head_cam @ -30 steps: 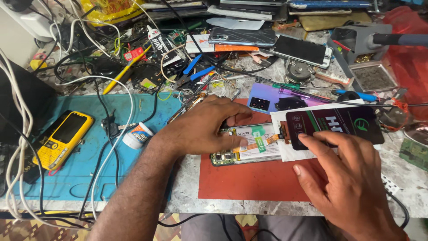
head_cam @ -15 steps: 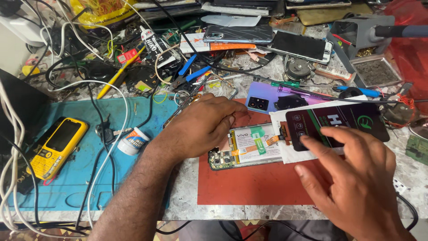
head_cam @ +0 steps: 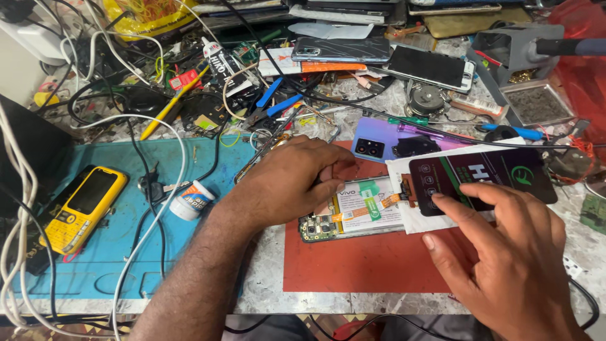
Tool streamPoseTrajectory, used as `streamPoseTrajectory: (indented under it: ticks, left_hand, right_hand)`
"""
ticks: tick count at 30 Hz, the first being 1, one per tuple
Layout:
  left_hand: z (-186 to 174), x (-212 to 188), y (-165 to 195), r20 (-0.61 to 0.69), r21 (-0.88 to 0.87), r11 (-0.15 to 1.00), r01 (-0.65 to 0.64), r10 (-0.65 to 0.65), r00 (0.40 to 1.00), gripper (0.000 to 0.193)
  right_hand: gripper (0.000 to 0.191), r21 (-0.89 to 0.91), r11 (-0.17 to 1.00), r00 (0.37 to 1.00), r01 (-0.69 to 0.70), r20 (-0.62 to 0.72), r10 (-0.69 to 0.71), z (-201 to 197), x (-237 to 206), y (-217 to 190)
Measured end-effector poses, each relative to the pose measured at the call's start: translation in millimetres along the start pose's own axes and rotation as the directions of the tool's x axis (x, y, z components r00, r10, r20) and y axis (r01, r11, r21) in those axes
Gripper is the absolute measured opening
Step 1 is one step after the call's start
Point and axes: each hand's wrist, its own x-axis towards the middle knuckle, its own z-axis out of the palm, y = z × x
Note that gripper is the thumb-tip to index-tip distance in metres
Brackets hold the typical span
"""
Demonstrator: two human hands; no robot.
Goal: The person works on a disassembled smartphone, connecting and disconnecting ribbon cables and testing the display. They handle the phone's internal components, a replacement screen, and a metal frame, using a prying tool to adjust parts.
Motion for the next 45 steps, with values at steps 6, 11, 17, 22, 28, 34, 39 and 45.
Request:
streamPoseTrajectory:
  ticks: [6, 11, 17, 22, 28, 34, 39, 45]
  left_hand:
    - [-1.3, -2.1, 1.2, 0.0, -0.016, 1.0, -0.006, 0.006, 1.0, 0.037]
    - [-0.8, -2.5, 1.0, 0.011, -0.021, 1.0, 0.002, -0.002, 1.0, 0.038]
    - [-3.0, 0.6, 4.1, 0.029, -0.011, 0.999, 0.033, -0.032, 0.999, 0.039]
    - [-2.1, 2.9, 5.2, 0.043, -0.029, 0.998, 0.05, -0.049, 0.998, 0.04]
    - [-1.2, 2.5, 4.0, 0.024, -0.024, 0.999, 0.021, -0.02, 0.999, 0.039]
    - [-2.3, 0.6, 4.7, 0.034, -0.008, 1.0, 0.028, -0.028, 0.999, 0.036]
    - [0.6, 0.5, 4.4, 0.031, -0.03, 0.995, -0.091, 0.092, 0.995, 0.027]
    - [2.5, -2.1, 2.6, -0.008, 0.007, 0.996, -0.088, 0.089, 0.996, 0.027]
  right_hand:
    - [0.048, -0.053, 0.997, 0.999, 0.052, 0.003, -0.052, 2.5, -3.8, 2.5]
    - [0.05, -0.03, 0.999, 0.992, -0.028, 0.12, 0.031, 5.5, -9.4, 10.9]
    - [0.05, 0.03, 0.998, 0.972, -0.053, 0.231, 0.044, 7.7, -7.4, 13.0]
    - [0.049, 0.019, 0.996, 0.954, -0.085, 0.289, 0.075, 5.3, -4.3, 12.8]
    - [0.05, 0.019, 0.995, 0.953, -0.098, 0.29, 0.089, 6.0, -5.4, 13.2]
    - [0.051, -0.002, 0.997, 0.966, -0.078, 0.248, 0.076, 7.2, -9.4, 15.1]
    - [0.05, 0.035, 0.991, 0.991, 0.129, 0.013, -0.13, 0.5, -7.6, 11.7]
    - [0.054, 0.003, 0.996, 0.996, 0.087, -0.019, -0.087, -1.6, -3.1, 5.3]
